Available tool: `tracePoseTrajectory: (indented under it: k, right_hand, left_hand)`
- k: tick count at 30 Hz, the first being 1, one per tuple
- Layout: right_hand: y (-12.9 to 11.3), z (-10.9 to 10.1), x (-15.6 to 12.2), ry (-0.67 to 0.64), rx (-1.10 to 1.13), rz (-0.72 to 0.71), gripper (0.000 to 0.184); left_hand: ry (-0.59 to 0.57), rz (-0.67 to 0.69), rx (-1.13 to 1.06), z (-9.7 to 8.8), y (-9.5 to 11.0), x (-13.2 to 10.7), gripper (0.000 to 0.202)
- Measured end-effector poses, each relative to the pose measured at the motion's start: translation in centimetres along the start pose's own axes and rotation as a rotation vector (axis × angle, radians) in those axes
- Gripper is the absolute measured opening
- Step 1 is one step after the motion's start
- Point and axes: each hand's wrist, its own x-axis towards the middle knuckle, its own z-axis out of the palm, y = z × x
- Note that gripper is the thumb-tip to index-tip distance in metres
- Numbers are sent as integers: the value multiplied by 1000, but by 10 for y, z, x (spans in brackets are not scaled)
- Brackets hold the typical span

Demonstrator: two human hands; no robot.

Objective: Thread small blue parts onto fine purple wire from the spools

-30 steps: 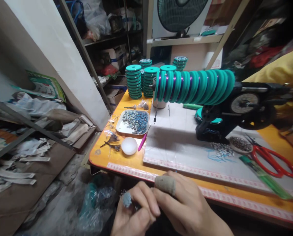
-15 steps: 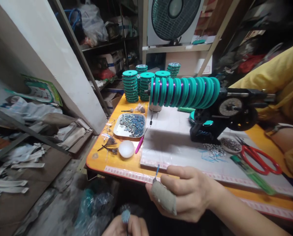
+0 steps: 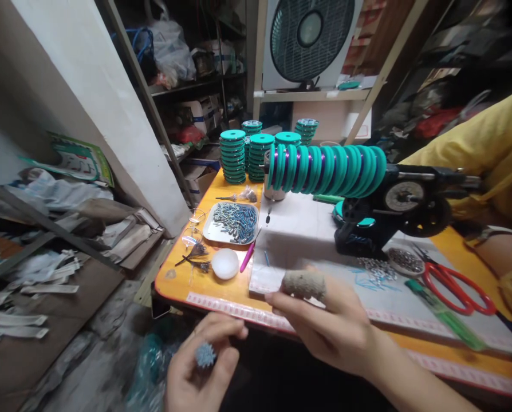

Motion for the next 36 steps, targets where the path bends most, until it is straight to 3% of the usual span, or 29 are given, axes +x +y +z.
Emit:
tracePoseTrajectory:
  k: [3,7,11,14,17,19,21,24,27,31,34,36]
  right_hand:
    - [-14,11,-9,-24,58,106,20]
    - [-23,19,-18,-65,72,199,19]
    - [-22,22,-24,-28,60,163,20]
    - [-21,22,-26,-17,58,130,18]
    - [-20,20,-27,-28,46,100,21]
    - [-19,17,-26,-49,55,75,25]
    - [-18,13,-24,-83,73,58,27]
    - [-15,11,-21,-96,60,-2,27]
    - [-18,14,-23,-99,77,-18,26]
    - [-27,21,-25,-173,262,189,26]
    - [-31,22,-22,-188,383,302,32]
    - [-30,20,-19,-167,389,223,31]
  left_hand:
    - [78,28,-53,23,-1,1,25]
    - [71,173,-224,40,2,-2,15]
    - [-126,-20,-490,38,2,-9,20]
    - [-211,-115,-529,29,-2,-12,21]
    - [-241,-232,-473,19,-7,-10,19]
    - [-273,-309,-371,14,-8,-7,38]
    - [-355,-394,-248,9,-9,-5,51]
    - [-488,-478,-131,3,-10,-4,47]
    - [-451,-269,-141,0,-11,-5,40]
    - [-286,105,-182,7,-11,-6,28]
    - [-297,141,-289,16,-8,-9,18]
    - [-375,110,-399,20,-5,-11,15]
